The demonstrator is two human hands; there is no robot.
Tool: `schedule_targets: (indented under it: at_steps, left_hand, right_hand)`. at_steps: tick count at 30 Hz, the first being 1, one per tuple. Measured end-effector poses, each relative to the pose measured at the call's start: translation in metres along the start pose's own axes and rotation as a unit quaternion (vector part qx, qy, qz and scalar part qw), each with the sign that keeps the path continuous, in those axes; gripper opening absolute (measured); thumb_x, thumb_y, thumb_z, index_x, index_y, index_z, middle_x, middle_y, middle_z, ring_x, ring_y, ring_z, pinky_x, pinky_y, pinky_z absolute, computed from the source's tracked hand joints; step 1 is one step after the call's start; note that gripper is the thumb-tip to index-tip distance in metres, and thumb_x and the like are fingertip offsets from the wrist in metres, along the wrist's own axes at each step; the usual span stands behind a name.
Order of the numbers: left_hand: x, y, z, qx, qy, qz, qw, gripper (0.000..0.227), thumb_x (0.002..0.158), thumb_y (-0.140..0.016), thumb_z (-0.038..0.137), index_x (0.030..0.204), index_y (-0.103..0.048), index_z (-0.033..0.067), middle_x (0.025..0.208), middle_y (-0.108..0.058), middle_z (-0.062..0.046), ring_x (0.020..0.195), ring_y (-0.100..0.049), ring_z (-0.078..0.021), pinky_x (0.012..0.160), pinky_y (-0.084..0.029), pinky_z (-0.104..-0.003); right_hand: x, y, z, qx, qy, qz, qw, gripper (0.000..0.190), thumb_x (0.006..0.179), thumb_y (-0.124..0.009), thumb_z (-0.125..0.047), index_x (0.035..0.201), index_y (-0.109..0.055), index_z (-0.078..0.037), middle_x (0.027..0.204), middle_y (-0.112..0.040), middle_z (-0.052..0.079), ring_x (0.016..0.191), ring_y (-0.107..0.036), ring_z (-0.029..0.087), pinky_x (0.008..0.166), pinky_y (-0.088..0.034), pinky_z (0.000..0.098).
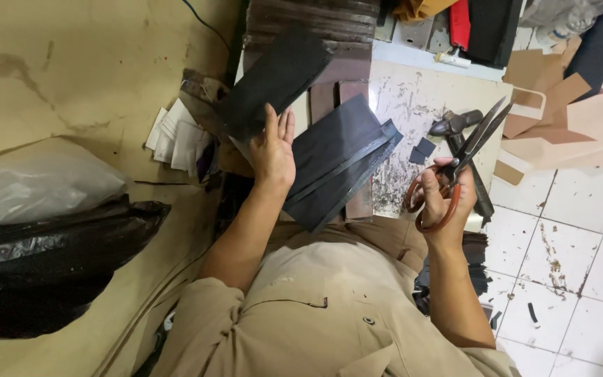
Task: Cutting leather strips with scissors and using a hammer to flatten leather components on a workbench.
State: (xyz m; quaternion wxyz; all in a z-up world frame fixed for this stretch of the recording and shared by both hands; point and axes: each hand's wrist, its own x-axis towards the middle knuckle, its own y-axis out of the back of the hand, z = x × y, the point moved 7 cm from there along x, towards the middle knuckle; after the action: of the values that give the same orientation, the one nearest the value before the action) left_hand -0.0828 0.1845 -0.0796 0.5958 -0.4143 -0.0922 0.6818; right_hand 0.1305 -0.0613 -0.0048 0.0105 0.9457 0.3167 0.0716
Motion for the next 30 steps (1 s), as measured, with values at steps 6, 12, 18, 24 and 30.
schedule_targets:
  at_steps: [6, 12, 18, 24, 30]
  left_hand:
    - [-0.003, -0.012, 0.008, -0.01, 0.004, -0.016, 1.0, 0.032, 0.101, -0.069, 0.013, 0.118, -0.066, -0.0145, 0.127, -0.063, -0.034, 0.122, -0.063, -0.0438, 0.109, -0.053, -0.053]
    - [0.009, -0.005, -0.01, -0.005, 0.037, -0.041, 0.998, 0.054, 0.101, -0.069, 0.028, 0.122, -0.059, -0.021, 0.13, -0.056, -0.043, 0.122, -0.061, -0.0482, 0.107, -0.055, -0.052]
    - [-0.057, -0.034, -0.01, 0.39, -0.083, -0.267, 0.877, 0.035, 0.097, -0.074, 0.013, 0.129, -0.066, 0.0051, 0.109, -0.076, -0.019, 0.089, -0.077, -0.0189, 0.075, -0.067, -0.025]
    - [-0.092, -0.065, -0.05, 0.621, -0.431, -0.414, 0.507, 0.051, 0.088, -0.082, 0.024, 0.132, -0.063, 0.0051, 0.118, -0.068, -0.011, 0.109, -0.063, -0.0288, 0.088, -0.055, -0.041]
    - [-0.092, -0.063, -0.053, 0.61, -0.511, -0.387, 0.466, 0.028, 0.095, -0.074, 0.023, 0.119, -0.071, 0.0082, 0.106, -0.073, -0.005, 0.094, -0.07, -0.0218, 0.076, -0.057, -0.033]
  right_hand:
    - [-0.01, -0.002, 0.004, -0.019, -0.001, 0.0, 1.0, 0.023, 0.104, -0.068, -0.01, 0.12, -0.058, 0.003, 0.079, -0.065, 0.015, 0.058, -0.059, 0.013, 0.052, -0.047, 0.0255]
    - [-0.018, -0.008, -0.02, -0.014, -0.027, 0.007, 0.999, 0.026, 0.103, -0.07, -0.014, 0.121, -0.058, 0.001, 0.08, -0.065, 0.014, 0.059, -0.059, 0.013, 0.054, -0.047, 0.0255]
    - [-0.022, 0.0, -0.007, -0.055, -0.028, 0.016, 0.998, 0.029, 0.1, -0.074, -0.015, 0.121, -0.061, 0.001, 0.086, -0.067, 0.014, 0.066, -0.062, 0.014, 0.058, -0.052, 0.0287]
    - [-0.019, 0.0, -0.01, -0.01, -0.029, -0.004, 1.0, 0.024, 0.104, -0.068, -0.009, 0.12, -0.056, 0.003, 0.079, -0.064, 0.017, 0.051, -0.06, 0.019, 0.045, -0.047, 0.0299]
    - [-0.019, 0.005, -0.013, -0.049, -0.029, 0.012, 0.998, 0.027, 0.102, -0.071, -0.012, 0.119, -0.059, 0.005, 0.088, -0.067, 0.017, 0.07, -0.069, 0.02, 0.059, -0.054, 0.0315]
